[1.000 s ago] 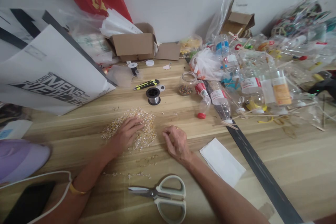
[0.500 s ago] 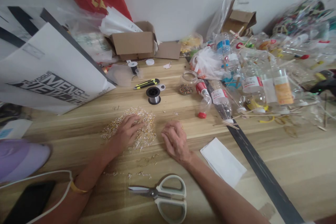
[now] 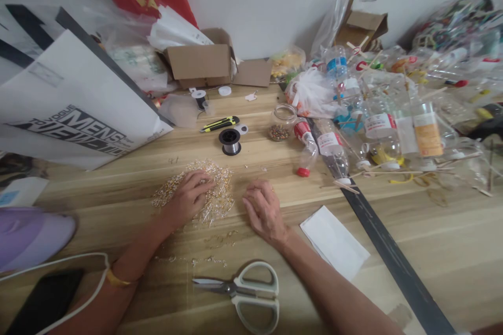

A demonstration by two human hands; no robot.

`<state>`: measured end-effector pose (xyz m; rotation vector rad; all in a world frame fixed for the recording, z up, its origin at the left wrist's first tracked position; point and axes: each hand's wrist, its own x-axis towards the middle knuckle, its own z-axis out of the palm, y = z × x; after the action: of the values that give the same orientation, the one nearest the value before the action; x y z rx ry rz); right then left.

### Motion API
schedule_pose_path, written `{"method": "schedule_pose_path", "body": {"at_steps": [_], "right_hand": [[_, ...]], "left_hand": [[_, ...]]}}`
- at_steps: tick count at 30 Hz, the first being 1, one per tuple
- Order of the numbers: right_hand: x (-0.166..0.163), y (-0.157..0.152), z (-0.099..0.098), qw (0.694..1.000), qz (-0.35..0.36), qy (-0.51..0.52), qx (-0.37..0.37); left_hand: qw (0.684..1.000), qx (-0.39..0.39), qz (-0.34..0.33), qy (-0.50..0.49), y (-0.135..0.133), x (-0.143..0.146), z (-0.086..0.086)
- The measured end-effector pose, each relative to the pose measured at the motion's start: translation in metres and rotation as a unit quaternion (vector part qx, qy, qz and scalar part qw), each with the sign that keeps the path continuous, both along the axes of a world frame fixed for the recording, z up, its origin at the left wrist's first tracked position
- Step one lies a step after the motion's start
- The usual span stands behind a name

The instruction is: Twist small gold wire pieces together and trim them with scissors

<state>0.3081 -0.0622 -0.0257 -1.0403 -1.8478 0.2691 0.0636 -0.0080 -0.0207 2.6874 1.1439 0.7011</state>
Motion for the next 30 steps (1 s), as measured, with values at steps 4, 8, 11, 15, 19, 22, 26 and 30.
{"method": "schedule_pose_path", "body": {"at_steps": [4,8,11,15,19,22,26,30], "right_hand": [[0.001,0.001,0.000,1.000,0.004,0.001,-0.005],[0.001,0.001,0.000,1.000,0.004,0.003,-0.005],[0.001,0.001,-0.001,1.000,0.003,0.000,-0.008],[0.001,0.001,0.000,1.000,-0.009,-0.006,0.015],[0.003,-0.001,0.004,0.998,-0.002,-0.022,0.058],[0.003,-0.005,0.007,0.996,0.021,-0.039,0.076],[0.001,-0.009,0.011,0.998,0.029,-0.028,0.040],[-0.002,-0.008,0.018,0.998,0.017,0.042,-0.035]], "left_hand": [[1.000,-0.010,-0.006,0.007,0.000,0.001,0.000],[1.000,-0.001,0.001,0.004,0.000,-0.001,0.003],[1.000,0.014,0.019,0.000,0.000,-0.001,0.005],[0.998,0.024,0.043,-0.034,0.000,0.000,0.007],[0.993,0.015,0.082,-0.085,0.001,-0.002,0.012],[0.987,-0.003,0.104,-0.121,0.000,-0.005,0.018],[0.981,-0.023,0.119,-0.151,-0.003,-0.008,0.027],[0.984,-0.031,0.119,-0.133,-0.005,-0.009,0.030]]}}
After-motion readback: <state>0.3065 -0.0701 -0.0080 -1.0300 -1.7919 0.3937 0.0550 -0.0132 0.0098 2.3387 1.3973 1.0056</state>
